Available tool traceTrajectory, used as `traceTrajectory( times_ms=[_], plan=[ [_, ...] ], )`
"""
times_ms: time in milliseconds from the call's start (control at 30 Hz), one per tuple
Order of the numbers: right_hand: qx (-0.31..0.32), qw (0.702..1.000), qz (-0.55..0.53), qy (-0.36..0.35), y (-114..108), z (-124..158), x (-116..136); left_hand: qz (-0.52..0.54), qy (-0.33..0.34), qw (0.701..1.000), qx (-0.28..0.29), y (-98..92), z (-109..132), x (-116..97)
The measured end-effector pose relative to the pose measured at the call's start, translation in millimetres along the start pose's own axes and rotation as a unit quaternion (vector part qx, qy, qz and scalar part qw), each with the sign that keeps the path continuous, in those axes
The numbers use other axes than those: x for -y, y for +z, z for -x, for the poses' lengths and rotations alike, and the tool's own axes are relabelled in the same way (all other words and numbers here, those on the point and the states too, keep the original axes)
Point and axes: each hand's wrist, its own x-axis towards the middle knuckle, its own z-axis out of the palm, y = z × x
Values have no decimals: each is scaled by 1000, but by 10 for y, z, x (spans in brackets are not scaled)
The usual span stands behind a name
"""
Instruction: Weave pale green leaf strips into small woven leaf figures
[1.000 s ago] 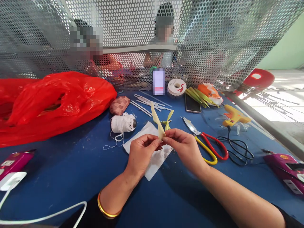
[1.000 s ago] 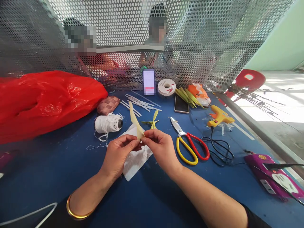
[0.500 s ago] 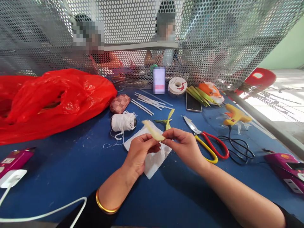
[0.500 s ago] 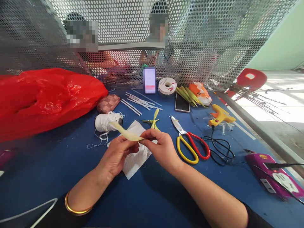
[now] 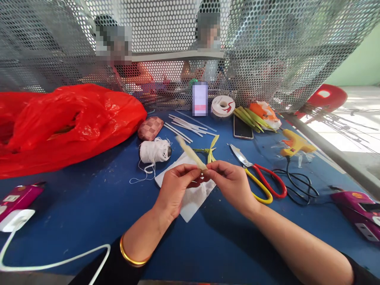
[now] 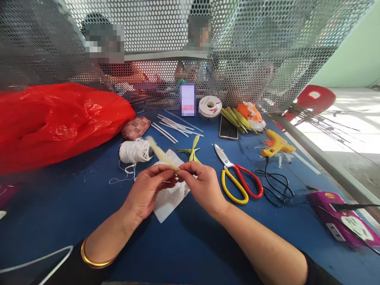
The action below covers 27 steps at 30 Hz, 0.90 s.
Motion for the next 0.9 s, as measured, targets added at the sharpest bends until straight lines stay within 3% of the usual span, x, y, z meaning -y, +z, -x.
traceTrajectory(
  times_ms=[167, 433, 700, 900],
  plan=[
    [-17, 999, 31, -9, 30, 13, -1, -45, 78, 996, -28, 30, 3, 36],
    [-13, 999, -27, 44, 36, 4, 0, -105, 113, 988, -25, 45, 23, 20],
    [-11, 1000, -16, 0, 20, -26, -37, -39, 21, 999, -25, 10, -18, 9],
    [29, 998, 28, -38, -23, -31, 11, 38, -50, 998, -9, -49, -55, -6]
  ],
)
